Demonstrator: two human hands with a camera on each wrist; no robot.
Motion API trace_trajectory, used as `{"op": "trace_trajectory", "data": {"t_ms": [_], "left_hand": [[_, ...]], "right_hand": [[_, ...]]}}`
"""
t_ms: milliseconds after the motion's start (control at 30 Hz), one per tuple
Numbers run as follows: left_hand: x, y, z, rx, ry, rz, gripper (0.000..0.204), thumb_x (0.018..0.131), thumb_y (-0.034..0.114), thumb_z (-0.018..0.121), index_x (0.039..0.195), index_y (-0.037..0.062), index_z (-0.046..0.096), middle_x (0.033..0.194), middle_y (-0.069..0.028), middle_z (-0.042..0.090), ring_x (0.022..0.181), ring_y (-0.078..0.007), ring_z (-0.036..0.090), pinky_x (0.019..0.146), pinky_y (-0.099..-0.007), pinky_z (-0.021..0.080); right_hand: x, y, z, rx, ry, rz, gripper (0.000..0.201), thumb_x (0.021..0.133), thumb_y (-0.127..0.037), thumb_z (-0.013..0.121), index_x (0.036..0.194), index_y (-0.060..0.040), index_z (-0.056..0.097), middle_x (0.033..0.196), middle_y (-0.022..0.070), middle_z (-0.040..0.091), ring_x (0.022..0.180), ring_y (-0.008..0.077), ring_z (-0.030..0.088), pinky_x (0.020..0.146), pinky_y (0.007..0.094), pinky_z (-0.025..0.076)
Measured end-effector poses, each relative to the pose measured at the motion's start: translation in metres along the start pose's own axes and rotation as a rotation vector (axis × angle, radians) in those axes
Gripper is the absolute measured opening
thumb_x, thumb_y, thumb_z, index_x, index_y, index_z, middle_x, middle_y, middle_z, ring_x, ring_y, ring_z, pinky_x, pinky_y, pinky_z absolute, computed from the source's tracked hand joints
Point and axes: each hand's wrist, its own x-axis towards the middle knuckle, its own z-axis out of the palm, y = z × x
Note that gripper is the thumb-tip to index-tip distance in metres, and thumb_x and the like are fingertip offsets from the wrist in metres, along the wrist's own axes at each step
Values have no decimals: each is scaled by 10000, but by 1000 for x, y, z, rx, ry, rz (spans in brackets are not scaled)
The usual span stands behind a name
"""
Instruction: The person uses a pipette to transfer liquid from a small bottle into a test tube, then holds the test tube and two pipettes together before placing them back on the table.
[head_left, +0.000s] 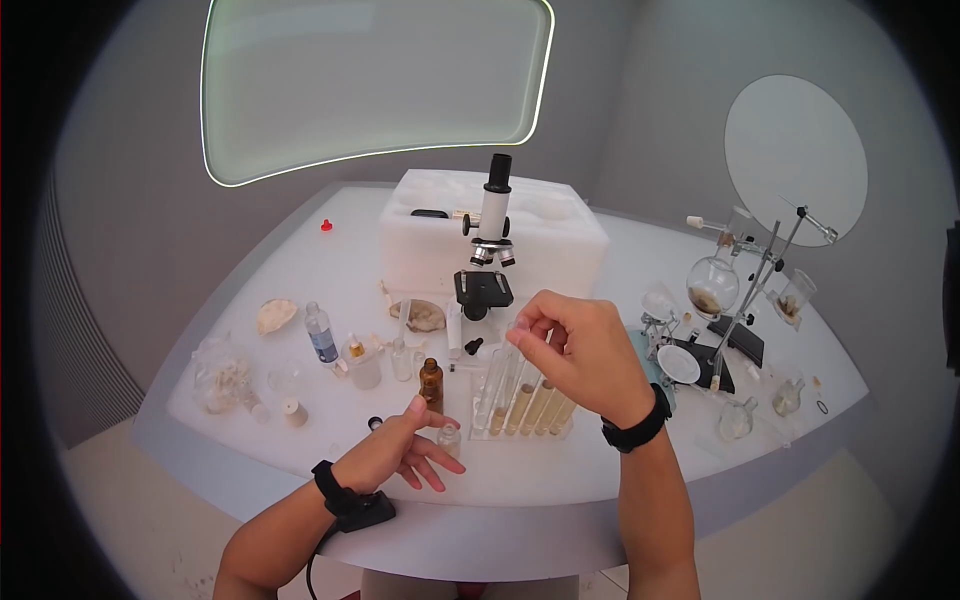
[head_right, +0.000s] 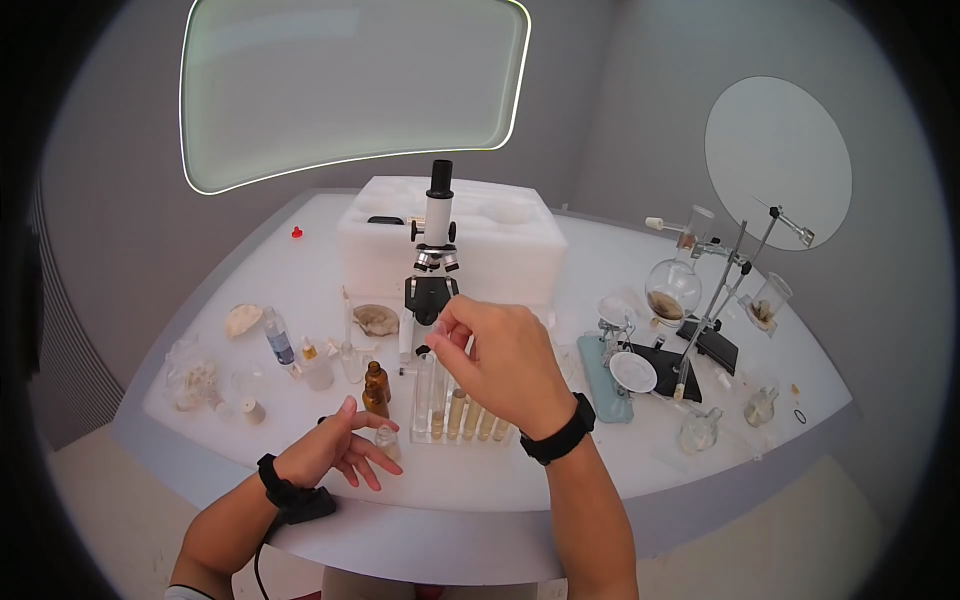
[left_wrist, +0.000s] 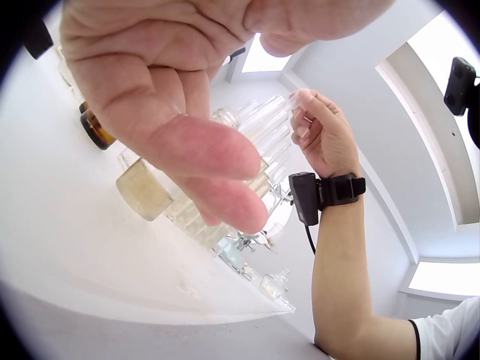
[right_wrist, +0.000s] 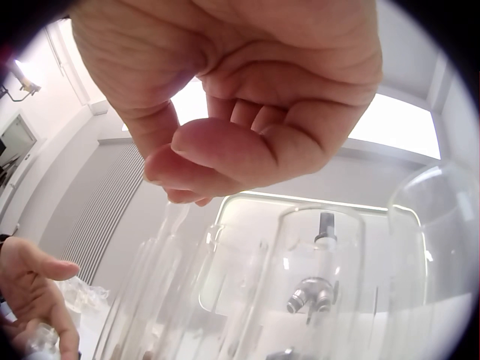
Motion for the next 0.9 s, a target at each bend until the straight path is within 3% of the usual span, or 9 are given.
{"op": "trace_trajectory", "data": {"t_ms": [300, 367, 500, 567, 900], "left_hand": [[0, -1, -1, 2, -3, 8, 892, 949, 726, 46, 1370, 58, 461, 1004, -164, 731, 771, -189, 718, 606, -230, 511], [0, -1, -1, 6, -2, 9, 894, 946, 730, 50, 1368, 58, 461, 1003, -164, 731, 771, -188, 718, 605, -228, 511], [1, -1, -2, 9, -9, 15, 899, 941, 741, 59, 1363, 58, 463, 1002, -161, 732, 764, -184, 717, 604, -230, 511], [0, -1, -2, 10, -9, 13, 900, 940, 743, 60, 1361, 58, 463, 1002, -159, 733, 763, -182, 716, 603, -230, 510], [1, -1, -2, 7, -7, 6, 882, 947, 729, 50, 1362, 68, 462, 1004, -159, 733, 767, -186, 714, 620, -240, 508]], "right_hand": [[0, -3, -2, 58, 98, -25, 151, 854, -171, 699, 829, -31, 646, 640, 58, 637, 498, 165, 579, 502, 287, 439], [-1, -7, -3, 126, 188, -20, 136, 850, -135, 713, 834, -21, 639, 628, 43, 623, 479, 100, 531, 469, 241, 401], [-1, -7, -6, 183, 287, -51, 132, 858, -116, 716, 830, -19, 631, 619, 17, 608, 480, 47, 492, 460, 205, 369], [-2, -5, -7, 239, 424, -90, 122, 858, -91, 719, 827, -18, 627, 614, -10, 591, 499, 19, 473, 474, 179, 360], [-11, -32, -18, 352, 648, -176, 104, 868, -39, 706, 846, 4, 614, 704, -19, 622, 578, -4, 511, 503, 156, 383]]}}
